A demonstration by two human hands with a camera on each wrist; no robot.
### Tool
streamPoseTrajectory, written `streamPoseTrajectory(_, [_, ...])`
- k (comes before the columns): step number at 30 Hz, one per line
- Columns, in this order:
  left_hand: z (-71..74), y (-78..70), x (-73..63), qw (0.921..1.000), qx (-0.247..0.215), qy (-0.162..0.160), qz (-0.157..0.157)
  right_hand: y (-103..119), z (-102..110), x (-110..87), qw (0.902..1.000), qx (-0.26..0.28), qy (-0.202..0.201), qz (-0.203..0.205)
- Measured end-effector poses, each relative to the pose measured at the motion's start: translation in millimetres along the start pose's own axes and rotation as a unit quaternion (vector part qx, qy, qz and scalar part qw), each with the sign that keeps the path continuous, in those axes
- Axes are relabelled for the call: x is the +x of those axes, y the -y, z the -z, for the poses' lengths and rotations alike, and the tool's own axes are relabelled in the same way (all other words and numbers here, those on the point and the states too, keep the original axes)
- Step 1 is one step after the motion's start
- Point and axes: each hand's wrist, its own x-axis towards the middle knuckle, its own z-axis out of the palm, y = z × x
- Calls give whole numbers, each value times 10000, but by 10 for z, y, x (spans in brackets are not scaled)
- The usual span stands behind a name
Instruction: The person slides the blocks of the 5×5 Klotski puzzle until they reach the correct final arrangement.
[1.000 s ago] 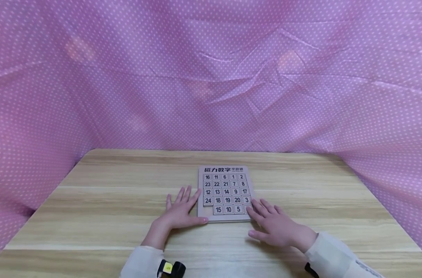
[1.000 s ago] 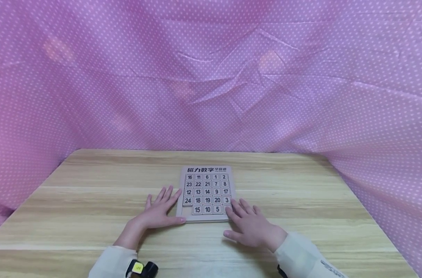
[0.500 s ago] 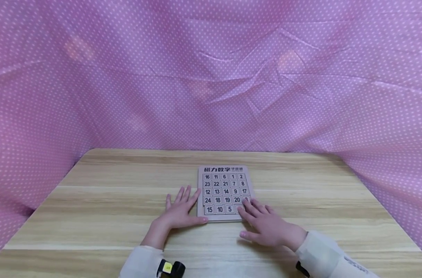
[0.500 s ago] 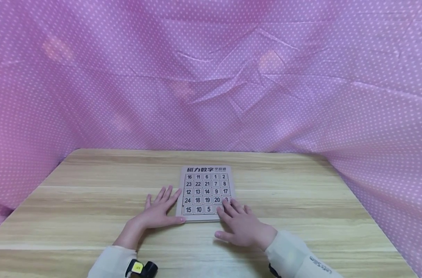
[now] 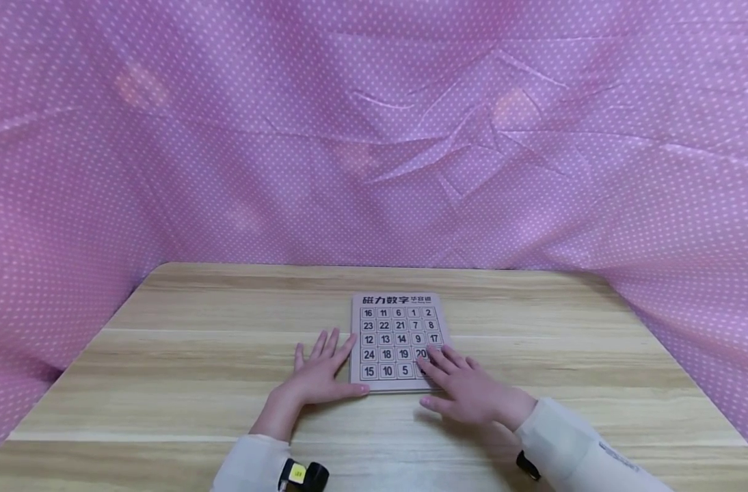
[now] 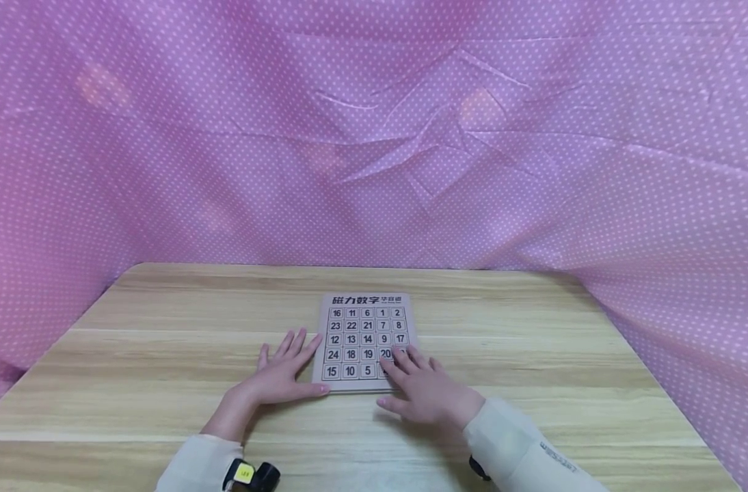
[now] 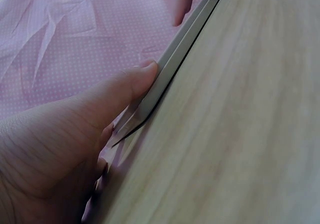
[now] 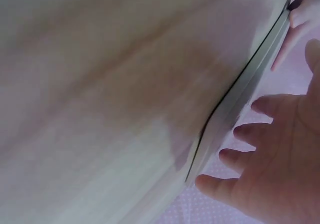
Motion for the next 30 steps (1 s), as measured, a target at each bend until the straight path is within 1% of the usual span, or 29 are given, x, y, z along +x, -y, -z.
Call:
streamPoseTrajectory(4, [8,-7,-9,9999,-71,-34,-71,-67,-10,108,9995,0,-71,-292])
streamPoseTrajectory(7, [-11,7,5,10000,-60,9,-26,-101,0,168,9989,-4,-67,-457])
streamPoseTrajectory(11, [-18,15,14,10000,-28,71,6,-129,1,196,9983,5,9,-579])
streamPoseTrajectory(16, [-2,-6,-1,9999,-97,-8,-73,-144,-18,175,9981,-55,38,-619])
streamPoseTrajectory(23, [2,-24,-13,10000,-43,-18,13,-106,-37,101,9982,-21,94,-599])
streamPoseTrajectory(30, [-5,-18,-9,10000,-57,-42,5,-40,-37,20,9984,-50,218,-527])
